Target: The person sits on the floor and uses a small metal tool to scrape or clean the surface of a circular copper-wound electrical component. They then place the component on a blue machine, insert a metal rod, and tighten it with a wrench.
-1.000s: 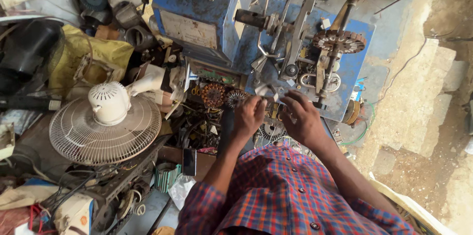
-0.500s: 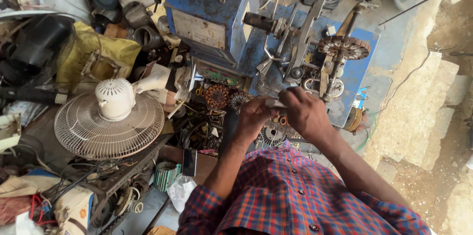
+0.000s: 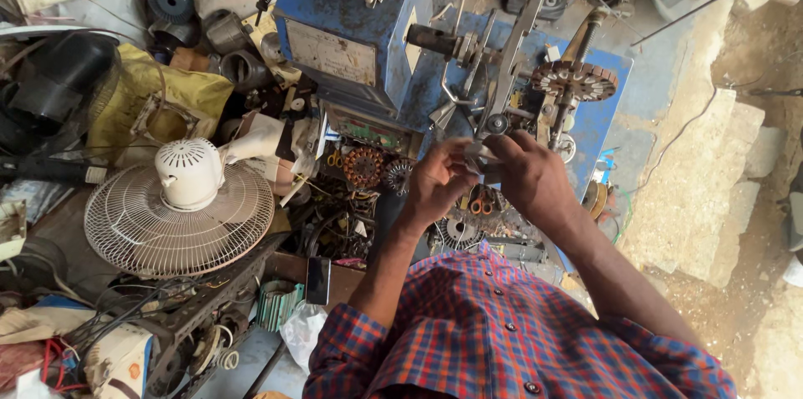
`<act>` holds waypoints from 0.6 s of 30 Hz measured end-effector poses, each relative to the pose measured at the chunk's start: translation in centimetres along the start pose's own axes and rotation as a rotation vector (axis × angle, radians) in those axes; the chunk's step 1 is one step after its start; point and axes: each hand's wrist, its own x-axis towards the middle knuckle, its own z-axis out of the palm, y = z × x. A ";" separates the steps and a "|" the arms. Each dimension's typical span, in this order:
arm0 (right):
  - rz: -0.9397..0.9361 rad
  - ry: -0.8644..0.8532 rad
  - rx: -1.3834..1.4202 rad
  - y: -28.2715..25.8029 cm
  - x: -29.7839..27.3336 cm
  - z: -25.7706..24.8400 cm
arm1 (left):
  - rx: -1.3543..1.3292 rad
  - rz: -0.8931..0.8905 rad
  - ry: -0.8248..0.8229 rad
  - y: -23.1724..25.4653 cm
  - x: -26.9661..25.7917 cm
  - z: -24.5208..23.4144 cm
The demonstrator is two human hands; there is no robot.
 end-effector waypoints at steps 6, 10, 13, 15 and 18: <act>-0.007 0.001 -0.010 0.1 -0.4 -0.4 | 0.139 0.068 -0.017 0.1 0.3 -0.3; -0.033 0.084 0.035 0.0 -0.6 -0.7 | 0.132 0.026 -0.030 0.4 0.9 -0.9; -0.046 0.066 0.012 0.2 -0.7 -1.1 | 0.024 0.044 -0.060 0.2 0.9 -0.2; -0.053 0.051 -0.011 0.1 -0.8 -1.1 | -0.061 0.029 -0.051 -0.1 0.8 0.2; -0.046 0.057 -0.043 -0.2 -0.7 -1.3 | -0.165 -0.026 0.020 -1.3 1.2 0.6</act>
